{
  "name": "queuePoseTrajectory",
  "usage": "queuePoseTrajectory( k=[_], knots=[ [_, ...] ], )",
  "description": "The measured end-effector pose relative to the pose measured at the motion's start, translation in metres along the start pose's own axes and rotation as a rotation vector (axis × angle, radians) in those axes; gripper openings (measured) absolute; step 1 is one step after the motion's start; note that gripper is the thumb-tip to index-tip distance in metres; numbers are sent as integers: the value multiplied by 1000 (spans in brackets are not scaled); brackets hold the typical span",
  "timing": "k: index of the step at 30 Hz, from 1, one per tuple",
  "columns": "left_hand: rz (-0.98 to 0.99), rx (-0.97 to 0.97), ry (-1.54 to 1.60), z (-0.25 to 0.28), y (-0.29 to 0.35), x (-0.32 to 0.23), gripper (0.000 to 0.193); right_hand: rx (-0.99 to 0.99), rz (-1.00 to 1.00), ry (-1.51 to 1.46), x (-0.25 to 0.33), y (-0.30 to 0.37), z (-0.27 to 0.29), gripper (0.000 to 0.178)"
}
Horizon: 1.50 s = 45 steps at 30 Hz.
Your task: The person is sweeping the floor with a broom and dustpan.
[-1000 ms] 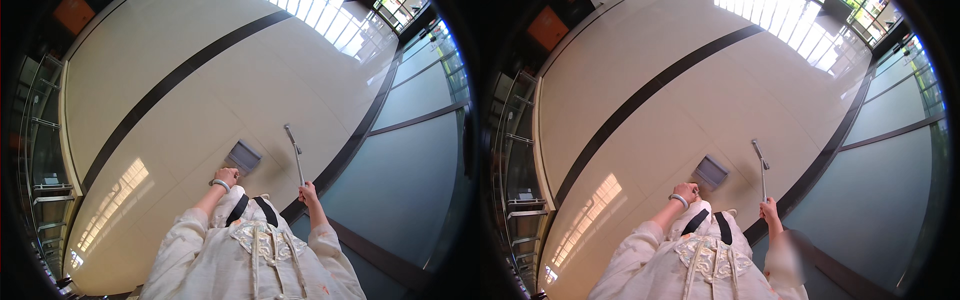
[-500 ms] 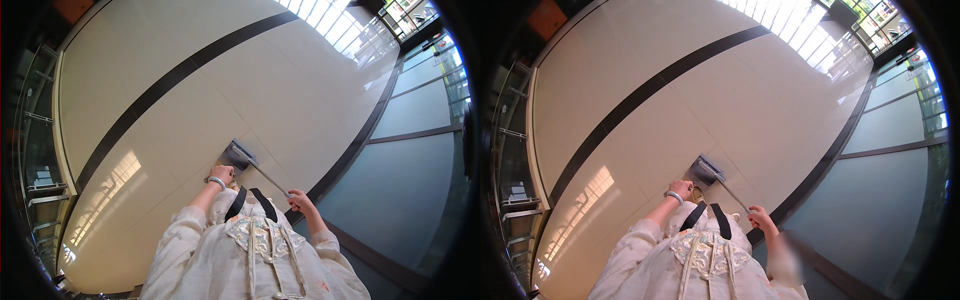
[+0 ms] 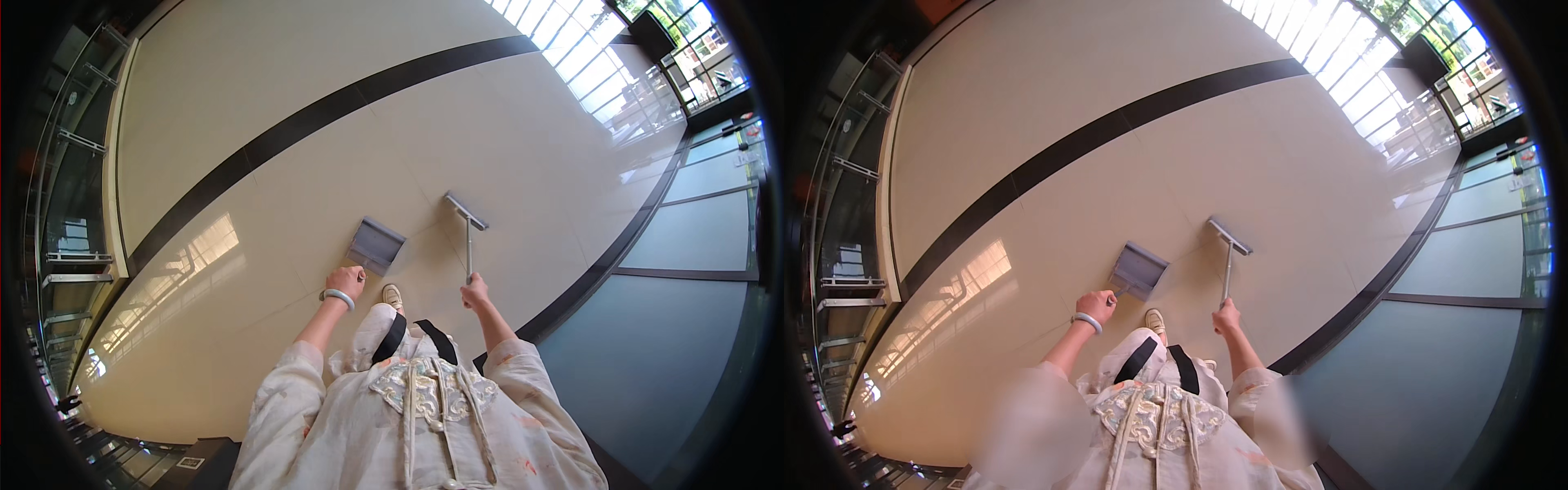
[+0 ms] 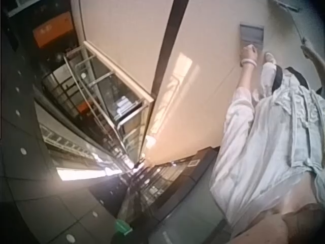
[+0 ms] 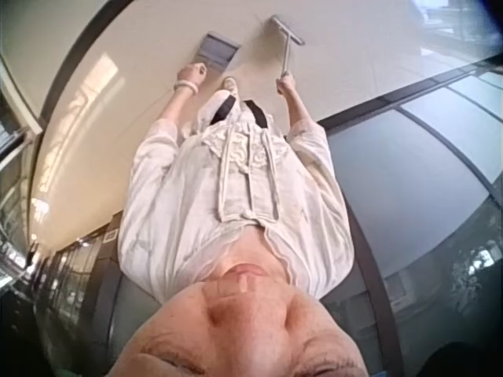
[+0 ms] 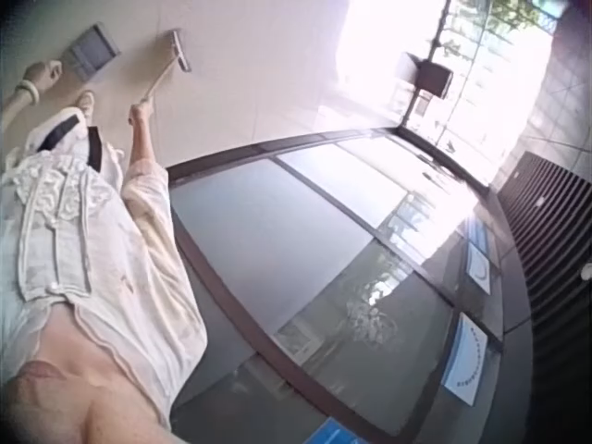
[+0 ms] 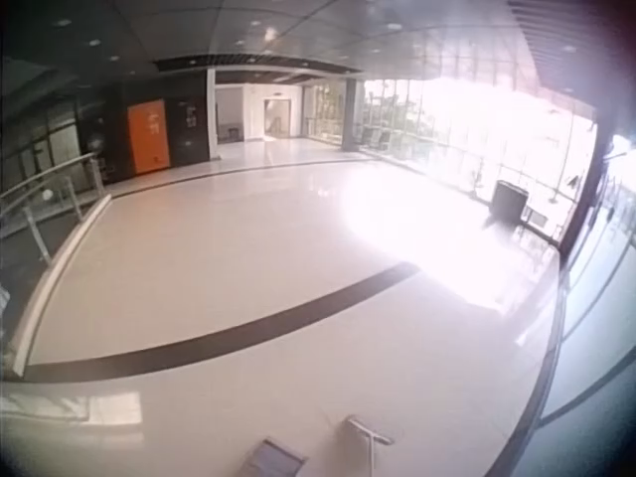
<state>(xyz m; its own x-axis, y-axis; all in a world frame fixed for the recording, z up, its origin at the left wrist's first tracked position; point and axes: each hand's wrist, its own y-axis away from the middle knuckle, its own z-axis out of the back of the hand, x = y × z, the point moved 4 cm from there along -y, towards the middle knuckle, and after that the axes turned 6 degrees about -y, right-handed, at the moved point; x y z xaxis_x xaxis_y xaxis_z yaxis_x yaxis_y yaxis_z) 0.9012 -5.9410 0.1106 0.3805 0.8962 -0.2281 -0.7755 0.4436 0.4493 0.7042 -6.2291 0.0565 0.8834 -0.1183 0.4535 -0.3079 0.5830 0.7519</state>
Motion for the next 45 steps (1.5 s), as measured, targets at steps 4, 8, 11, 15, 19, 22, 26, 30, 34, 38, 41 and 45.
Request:
queuePoseTrajectory(
  k=[4, 8, 11, 15, 19, 22, 26, 30, 34, 38, 41, 45],
  knots=[
    [17, -31, 8, 4, -3, 10, 7, 164, 129, 292, -8, 41, -36, 27],
    [22, -29, 22, 14, -9, 19, 7, 340, 32, 185, 11, 75, -11, 41],
    [13, -43, 38, 14, -12, 24, 7, 435, -161, -190, 11, 65, 21, 47],
    [53, -16, 31, 13, -8, 22, 7, 332, -164, -261, 47, 55, 39, 46],
    [34, -36, 20, 11, -4, 18, 7, 157, -7, -210, 81, 7, 23, 40],
    [38, -8, 30, 14, -6, 12, 7, 62, 125, 3, 89, -35, -4, 34],
    [90, 29, 29, 18, -12, 13, 8, 115, 325, 451, 98, -28, -39, 26],
    [86, 1, 45, 22, -24, 6, 8, 312, 423, 571, 58, -37, -23, 33],
    [103, -11, 48, 36, -27, -5, 9, 589, -17, 170, 94, -13, 52, 48],
    [166, -30, 79, 35, -34, -26, 10, 557, 17, 105, 122, -29, 94, 47],
    [190, -58, 112, 34, -42, -49, 11, 430, 135, 255, 155, -56, 104, 50],
    [187, -62, 159, 26, -64, -92, 9, 282, 294, 335, 196, -115, 94, 39]
  ],
)
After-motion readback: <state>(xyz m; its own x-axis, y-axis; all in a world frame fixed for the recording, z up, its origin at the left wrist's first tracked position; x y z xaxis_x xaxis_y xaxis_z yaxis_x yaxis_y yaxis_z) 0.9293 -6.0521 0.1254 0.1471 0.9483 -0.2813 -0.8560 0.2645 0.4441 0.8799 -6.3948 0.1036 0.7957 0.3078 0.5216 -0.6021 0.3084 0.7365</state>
